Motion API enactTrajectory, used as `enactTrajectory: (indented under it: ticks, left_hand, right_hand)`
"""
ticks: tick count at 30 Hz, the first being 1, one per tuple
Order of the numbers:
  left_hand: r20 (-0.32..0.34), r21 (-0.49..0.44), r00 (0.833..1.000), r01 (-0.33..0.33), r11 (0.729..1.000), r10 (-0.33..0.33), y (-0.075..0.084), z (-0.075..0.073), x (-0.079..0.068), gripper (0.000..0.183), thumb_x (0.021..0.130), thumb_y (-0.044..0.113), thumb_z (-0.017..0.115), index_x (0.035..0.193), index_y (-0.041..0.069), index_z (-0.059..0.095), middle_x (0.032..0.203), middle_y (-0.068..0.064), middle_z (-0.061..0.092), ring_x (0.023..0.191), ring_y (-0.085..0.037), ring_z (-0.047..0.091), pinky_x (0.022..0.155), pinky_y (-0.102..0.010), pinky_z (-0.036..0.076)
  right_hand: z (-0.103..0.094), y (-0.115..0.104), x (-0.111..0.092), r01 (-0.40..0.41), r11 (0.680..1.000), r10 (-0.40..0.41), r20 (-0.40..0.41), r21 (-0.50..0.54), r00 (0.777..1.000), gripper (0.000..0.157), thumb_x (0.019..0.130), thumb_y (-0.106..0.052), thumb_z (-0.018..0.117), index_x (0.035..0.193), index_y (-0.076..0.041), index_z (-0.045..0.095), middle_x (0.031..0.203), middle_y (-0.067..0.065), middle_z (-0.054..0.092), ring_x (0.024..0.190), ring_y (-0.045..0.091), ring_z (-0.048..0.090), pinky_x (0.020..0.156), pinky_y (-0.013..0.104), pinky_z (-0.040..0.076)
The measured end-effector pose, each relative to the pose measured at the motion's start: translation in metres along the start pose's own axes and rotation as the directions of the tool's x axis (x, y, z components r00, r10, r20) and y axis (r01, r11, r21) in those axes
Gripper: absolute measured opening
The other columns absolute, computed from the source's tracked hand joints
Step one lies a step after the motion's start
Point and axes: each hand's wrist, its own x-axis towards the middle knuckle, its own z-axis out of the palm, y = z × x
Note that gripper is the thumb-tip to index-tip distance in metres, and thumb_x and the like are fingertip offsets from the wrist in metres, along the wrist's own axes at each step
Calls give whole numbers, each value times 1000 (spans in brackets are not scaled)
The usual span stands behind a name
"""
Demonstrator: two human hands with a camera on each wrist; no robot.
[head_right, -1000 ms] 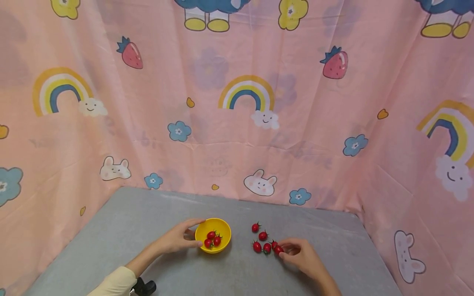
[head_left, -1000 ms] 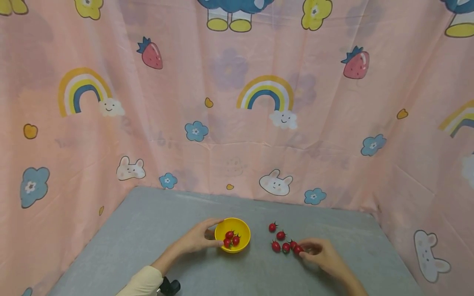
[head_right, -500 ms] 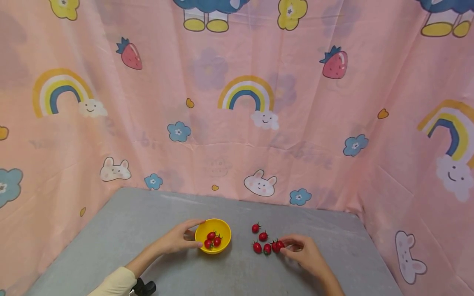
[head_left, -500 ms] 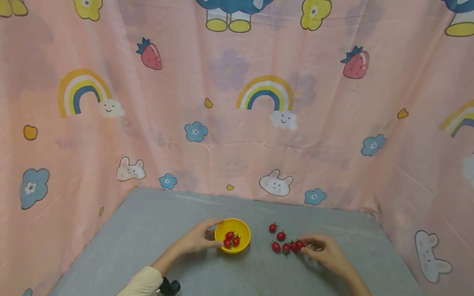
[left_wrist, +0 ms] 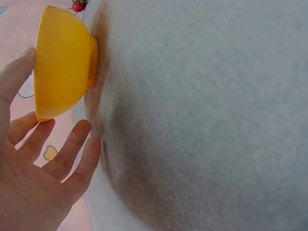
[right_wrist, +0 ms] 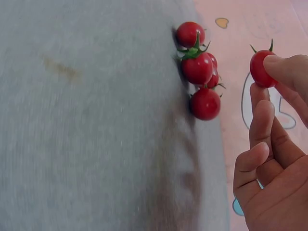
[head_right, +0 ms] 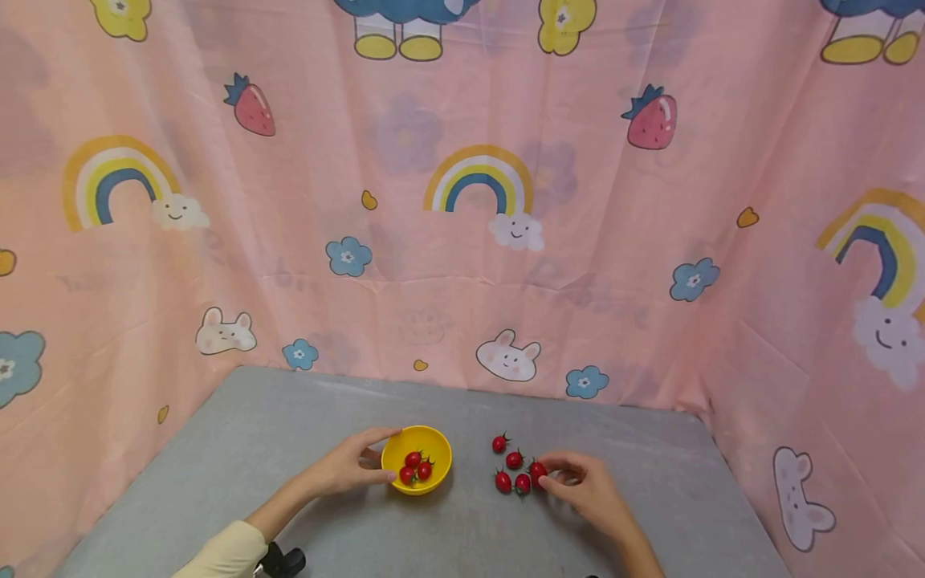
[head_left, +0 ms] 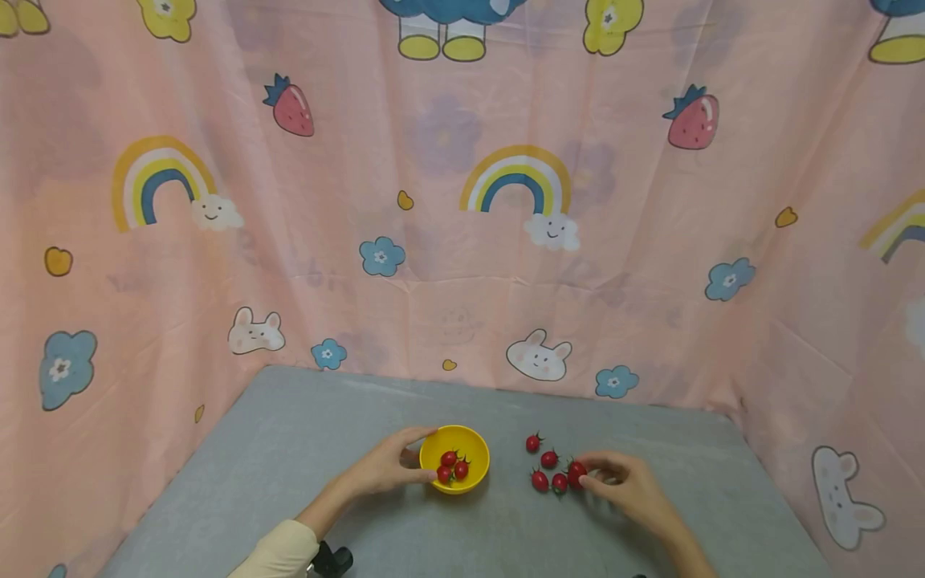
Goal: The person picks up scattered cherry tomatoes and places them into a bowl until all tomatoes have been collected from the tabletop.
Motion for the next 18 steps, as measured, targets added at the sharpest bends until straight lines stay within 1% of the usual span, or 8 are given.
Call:
enactTrajectory:
  ticks: [4, 8, 11, 13, 18]
  left_hand:
    - [-2, -14, 1000, 11, 1000, -11, 0, 0, 0, 69, 91, 26, 80, 150, 7, 49, 148, -17, 48, 110, -34, 63, 93, -49, 54]
    - [-2, -10, 1000, 11, 1000, -11, 0, 0, 0, 69, 91, 26, 80, 150, 7, 49, 148, -17, 48, 110, -34, 63, 93, -49, 54]
    - [0, -10, 1000, 12, 1000, -12, 0, 0, -1, 69, 91, 26, 80, 150, 7, 49, 148, -17, 48, 110, -34, 63, 93, -50, 54]
    - [2, -15, 1000, 13, 1000, -13, 0, -1, -1, 69, 91, 26, 80, 150, 7, 49, 149, -17, 48, 111, -34, 62, 94, -50, 53]
    - [7, -26, 1000, 22, 999, -22, 0, -1, -1, 69, 92, 27, 79, 151, 8, 48, 150, -16, 47, 113, -33, 62, 95, -49, 53]
  right_hand:
    - [4, -2, 4, 22, 1000, -22, -4, 12, 1000, 25, 93, -14, 76, 115, -3, 73, 104, 8, 73, 77, 21, 65, 70, 30, 56]
    - [10, -7, 8, 7, 1000, -7, -16, 30, 1000, 25, 93, -14, 77, 115, -3, 73, 103, 8, 73, 78, 22, 64, 69, 29, 56]
    - [14, -11, 11, -18, 999, 19, -26, 39, 999, 26, 92, -15, 77, 115, -4, 73, 103, 7, 73, 78, 21, 64, 70, 29, 56]
    - [17, -13, 12, -19, 999, 20, -28, 41, 999, 27, 92, -14, 77, 116, -3, 73, 104, 8, 72, 78, 21, 64, 70, 29, 56]
    - [23, -17, 15, -12, 996, 14, -28, 91, 1000, 27, 92, -11, 77, 117, 0, 72, 106, 11, 72, 79, 22, 63, 71, 29, 56]
